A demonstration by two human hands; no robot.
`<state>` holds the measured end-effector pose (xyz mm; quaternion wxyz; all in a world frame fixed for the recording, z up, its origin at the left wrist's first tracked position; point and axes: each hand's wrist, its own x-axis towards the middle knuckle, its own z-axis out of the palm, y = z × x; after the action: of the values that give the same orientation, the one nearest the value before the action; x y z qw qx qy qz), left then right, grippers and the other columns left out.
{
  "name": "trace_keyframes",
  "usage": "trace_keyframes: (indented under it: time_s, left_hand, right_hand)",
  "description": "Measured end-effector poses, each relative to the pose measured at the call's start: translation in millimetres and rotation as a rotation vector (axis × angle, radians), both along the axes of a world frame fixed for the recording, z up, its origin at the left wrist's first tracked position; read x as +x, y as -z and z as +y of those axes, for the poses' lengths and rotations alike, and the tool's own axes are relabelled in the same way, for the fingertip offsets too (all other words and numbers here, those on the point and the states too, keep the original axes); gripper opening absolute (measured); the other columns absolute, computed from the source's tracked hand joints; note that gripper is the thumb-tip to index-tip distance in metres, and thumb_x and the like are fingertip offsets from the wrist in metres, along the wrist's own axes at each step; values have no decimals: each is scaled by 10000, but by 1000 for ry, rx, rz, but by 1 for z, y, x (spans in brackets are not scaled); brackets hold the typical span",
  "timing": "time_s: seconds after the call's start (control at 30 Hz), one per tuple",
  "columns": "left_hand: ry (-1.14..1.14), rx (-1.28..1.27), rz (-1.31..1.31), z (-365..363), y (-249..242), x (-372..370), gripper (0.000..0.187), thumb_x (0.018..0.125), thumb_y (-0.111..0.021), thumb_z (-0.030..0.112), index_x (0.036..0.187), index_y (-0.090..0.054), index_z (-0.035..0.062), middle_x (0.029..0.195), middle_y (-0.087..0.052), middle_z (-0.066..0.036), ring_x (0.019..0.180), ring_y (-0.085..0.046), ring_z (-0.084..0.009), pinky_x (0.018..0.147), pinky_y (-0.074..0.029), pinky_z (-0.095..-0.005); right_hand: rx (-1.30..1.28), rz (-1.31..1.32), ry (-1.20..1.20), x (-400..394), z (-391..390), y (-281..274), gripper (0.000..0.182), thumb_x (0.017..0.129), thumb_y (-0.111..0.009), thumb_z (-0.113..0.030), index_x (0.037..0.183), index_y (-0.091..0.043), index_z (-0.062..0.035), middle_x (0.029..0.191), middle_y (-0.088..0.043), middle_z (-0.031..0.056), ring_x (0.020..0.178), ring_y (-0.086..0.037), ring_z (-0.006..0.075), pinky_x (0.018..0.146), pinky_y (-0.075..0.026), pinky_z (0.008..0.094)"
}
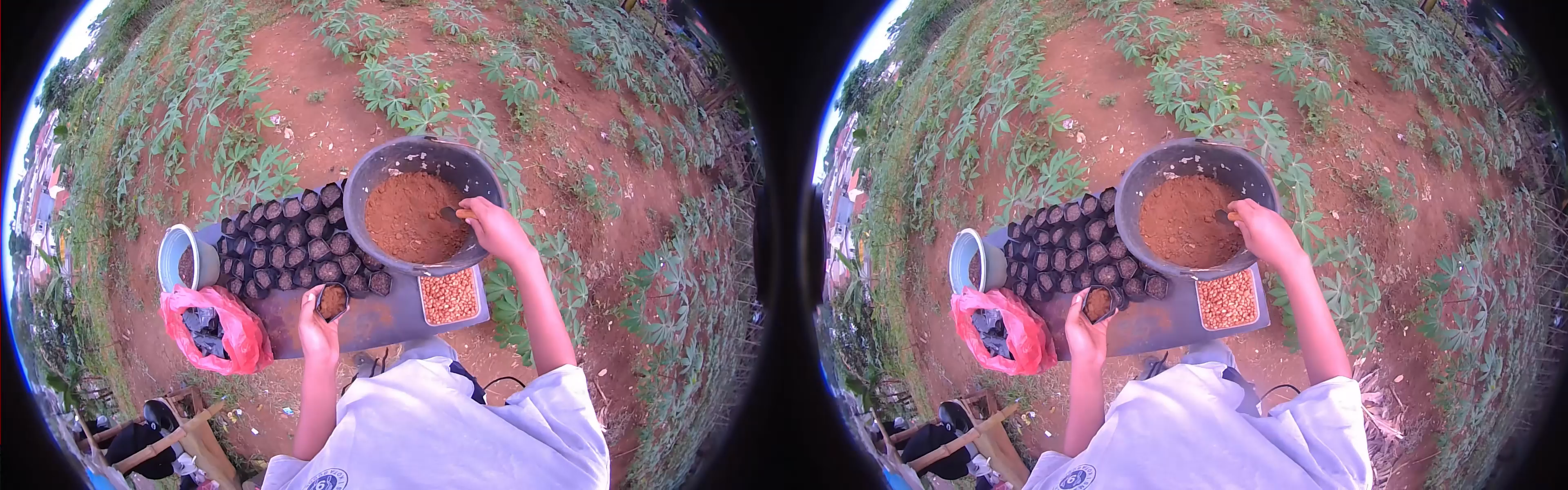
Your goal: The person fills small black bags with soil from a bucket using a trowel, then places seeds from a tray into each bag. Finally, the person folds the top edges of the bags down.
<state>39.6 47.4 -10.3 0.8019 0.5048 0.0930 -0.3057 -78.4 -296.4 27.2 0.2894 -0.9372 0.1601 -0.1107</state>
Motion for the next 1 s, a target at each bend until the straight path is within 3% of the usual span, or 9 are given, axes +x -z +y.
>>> trace_keyframes:
  time_s: [0.37,0.43,0.53,0.8,0.87,1.0]
  left_hand:
    - [-134,19,27,-33,4,1,279,984,-388,266,1145,-504,70,1096,-567,-64,1014,-574,-191,848,-489,-406]
    - [-143,19,33,-36,6,3,278,984,-391,268,1143,-505,71,1095,-567,-63,1010,-574,-191,848,-489,-407]
    - [-159,30,49,-39,8,1,280,975,-421,287,1130,-521,76,1071,-589,-64,984,-590,-202,827,-496,-415]
    - [-206,48,34,-53,1,6,276,974,-446,293,1113,-539,74,1039,-608,-66,961,-599,-203,802,-503,-419]
    - [-146,50,21,-51,1,6,272,972,-424,295,1132,-517,95,1082,-571,-33,1028,-563,-173,873,-474,-417]
    - [-150,60,14,-46,2,4,276,971,-423,301,1129,-518,95,1085,-571,-38,1027,-566,-173,871,-475,-422]
  right_hand:
    - [92,37,-171,38,-37,31,221,835,-574,-20,1053,-564,13,1052,-631,170,980,-622,349,842,-500,415]
    - [319,73,-136,39,-38,23,211,845,-576,-13,1053,-571,17,1050,-639,167,979,-633,330,850,-493,392]
    - [461,39,-130,40,-33,8,211,854,-582,-5,1064,-575,14,1036,-645,164,972,-636,311,852,-484,376]
    - [428,33,-129,41,-34,8,230,841,-595,19,1070,-583,-7,1007,-647,128,961,-631,250,841,-477,341]
    - [447,44,-150,44,-32,11,235,839,-595,19,1072,-582,-6,1009,-647,130,960,-631,251,840,-477,341]
    - [456,41,-184,51,-28,21,235,830,-586,22,1064,-584,-5,995,-643,124,950,-628,232,835,-478,338]
